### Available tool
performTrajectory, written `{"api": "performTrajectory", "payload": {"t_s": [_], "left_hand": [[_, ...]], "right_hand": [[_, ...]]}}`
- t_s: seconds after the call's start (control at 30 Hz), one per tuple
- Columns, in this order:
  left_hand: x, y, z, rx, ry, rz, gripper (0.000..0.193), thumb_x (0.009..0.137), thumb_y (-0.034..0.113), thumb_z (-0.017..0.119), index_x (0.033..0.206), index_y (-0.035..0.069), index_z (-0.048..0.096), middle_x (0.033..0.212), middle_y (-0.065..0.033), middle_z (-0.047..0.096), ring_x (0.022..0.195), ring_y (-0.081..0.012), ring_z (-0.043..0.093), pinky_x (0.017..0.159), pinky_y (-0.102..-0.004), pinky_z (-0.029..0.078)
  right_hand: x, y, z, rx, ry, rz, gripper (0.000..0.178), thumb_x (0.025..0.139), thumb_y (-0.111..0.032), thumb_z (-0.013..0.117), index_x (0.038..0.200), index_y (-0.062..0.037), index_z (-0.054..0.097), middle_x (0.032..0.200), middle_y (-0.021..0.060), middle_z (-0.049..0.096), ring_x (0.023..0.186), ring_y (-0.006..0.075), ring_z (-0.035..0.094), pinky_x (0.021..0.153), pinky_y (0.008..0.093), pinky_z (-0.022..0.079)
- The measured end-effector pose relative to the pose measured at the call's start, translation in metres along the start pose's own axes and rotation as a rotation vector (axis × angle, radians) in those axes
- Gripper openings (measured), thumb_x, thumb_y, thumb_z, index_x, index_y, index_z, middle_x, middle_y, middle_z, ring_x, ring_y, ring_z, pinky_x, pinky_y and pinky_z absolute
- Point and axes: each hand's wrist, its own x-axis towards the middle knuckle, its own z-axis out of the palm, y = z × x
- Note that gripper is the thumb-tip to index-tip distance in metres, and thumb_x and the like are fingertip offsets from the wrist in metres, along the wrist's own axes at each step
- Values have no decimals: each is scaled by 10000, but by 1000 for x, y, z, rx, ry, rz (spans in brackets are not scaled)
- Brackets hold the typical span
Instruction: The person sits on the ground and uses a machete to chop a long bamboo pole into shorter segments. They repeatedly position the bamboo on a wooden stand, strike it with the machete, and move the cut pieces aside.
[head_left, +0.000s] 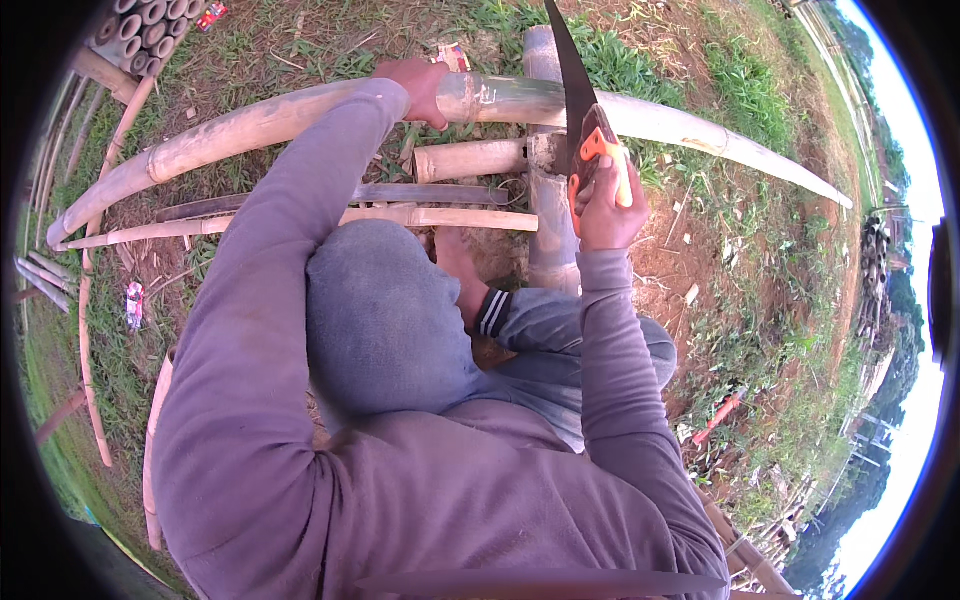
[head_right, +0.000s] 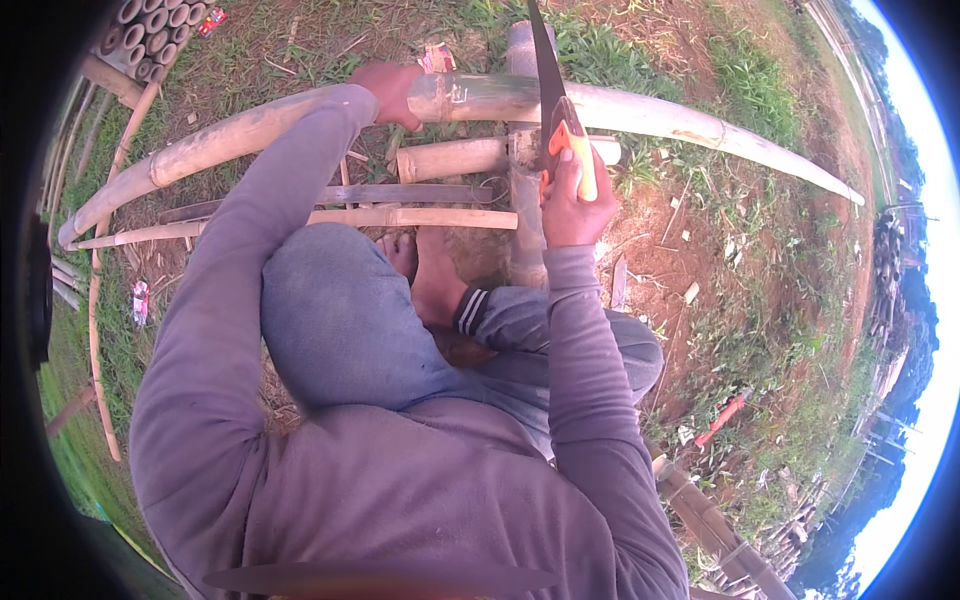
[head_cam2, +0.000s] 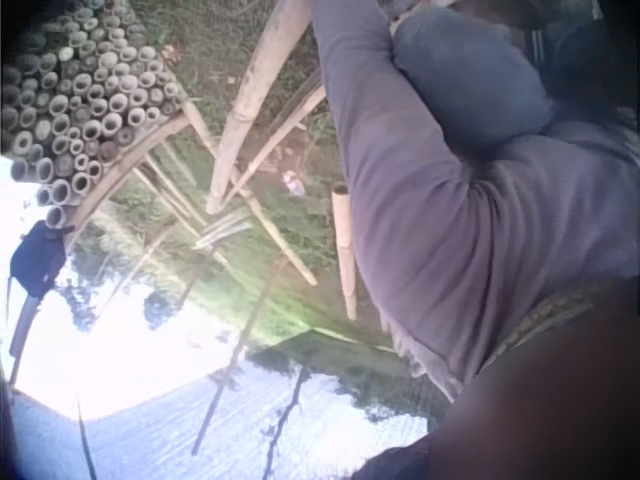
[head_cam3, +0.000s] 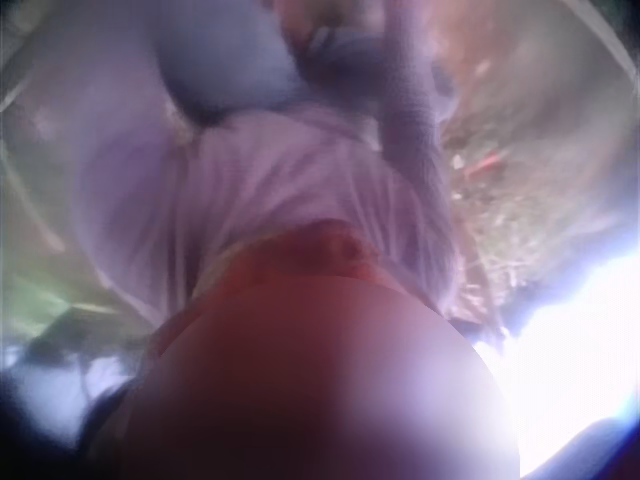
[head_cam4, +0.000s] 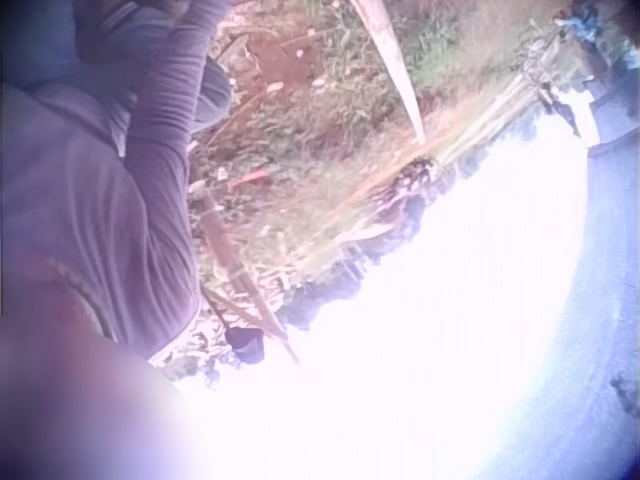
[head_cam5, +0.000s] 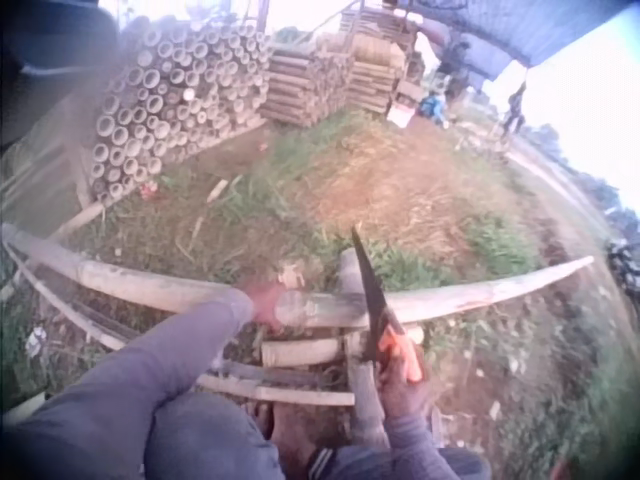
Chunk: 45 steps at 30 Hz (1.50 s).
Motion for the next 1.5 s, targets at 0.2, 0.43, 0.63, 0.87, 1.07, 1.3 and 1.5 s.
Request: {"api": "performTrajectory", "payload": {"t_s": [0.2, 0.43, 0.63, 0.87, 1.07, 1.3, 1.5], "left_hand": [[2, -20, -3, 17, 27, -7, 882, 629, 486, 924, 1387, 129, 650, 1231, -144, 773, 1141, -360, 741, 980, -502, 573], [-3, -9, 5, 61, 10, -27, 856, 649, 497, 919, 1375, 130, 653, 1201, -134, 784, 1137, -345, 745, 992, -522, 569], [-9, -6, 6, 22, 61, -20, 836, 654, 483, 931, 1358, 126, 655, 1174, -158, 783, 1101, -381, 744, 980, -525, 564], [-16, 4, 3, 12, 96, -20, 802, 670, 463, 926, 1345, 131, 648, 1156, -165, 781, 1075, -391, 747, 949, -521, 574], [-19, 2, 4, 16, 48, -22, 832, 704, 463, 907, 1401, 126, 601, 1177, -169, 775, 1096, -386, 743, 953, -520, 577], [-26, 5, 12, 60, 78, -43, 766, 760, 441, 904, 1393, 123, 612, 1215, -164, 765, 1147, -375, 740, 1023, -523, 560], [-36, 19, 25, 114, 164, 6, 814, 744, 419, 914, 1419, 140, 555, 1263, -172, 722, 1183, -397, 713, 1032, -533, 541]], "right_hand": [[-79, 6, -59, 31, -72, 25, 478, 1101, -235, 663, 1465, 62, 575, 1098, 109, 723, 888, 141, 707, 706, 269, 599], [-140, -3, -101, -57, -31, -37, 542, 1104, -282, 647, 1484, 89, 535, 1290, 170, 695, 1106, 222, 701, 898, 346, 608], [-1, -17, -14, -32, -112, 30, 486, 1064, -225, 731, 1463, 11, 587, 1017, 35, 716, 737, 66, 640, 579, 220, 529], [-15, 8, -20, 116, -103, -112, 514, 1066, -232, 728, 1485, 13, 558, 1074, 60, 716, 817, 85, 658, 670, 244, 582], [-36, -36, -38, -83, -25, -38, 419, 1080, -188, 701, 1407, 63, 626, 1208, 100, 712, 972, 121, 679, 827, 277, 566], [-146, -42, -123, -162, -12, -128, 500, 1075, -214, 698, 1432, 117, 583, 1408, 206, 664, 1235, 240, 689, 1005, 341, 568], [28, -29, -12, 21, -44, 11, 369, 1063, -165, 727, 1350, 56, 659, 898, 2, 710, 707, 37, 599, 599, 222, 489]]}}
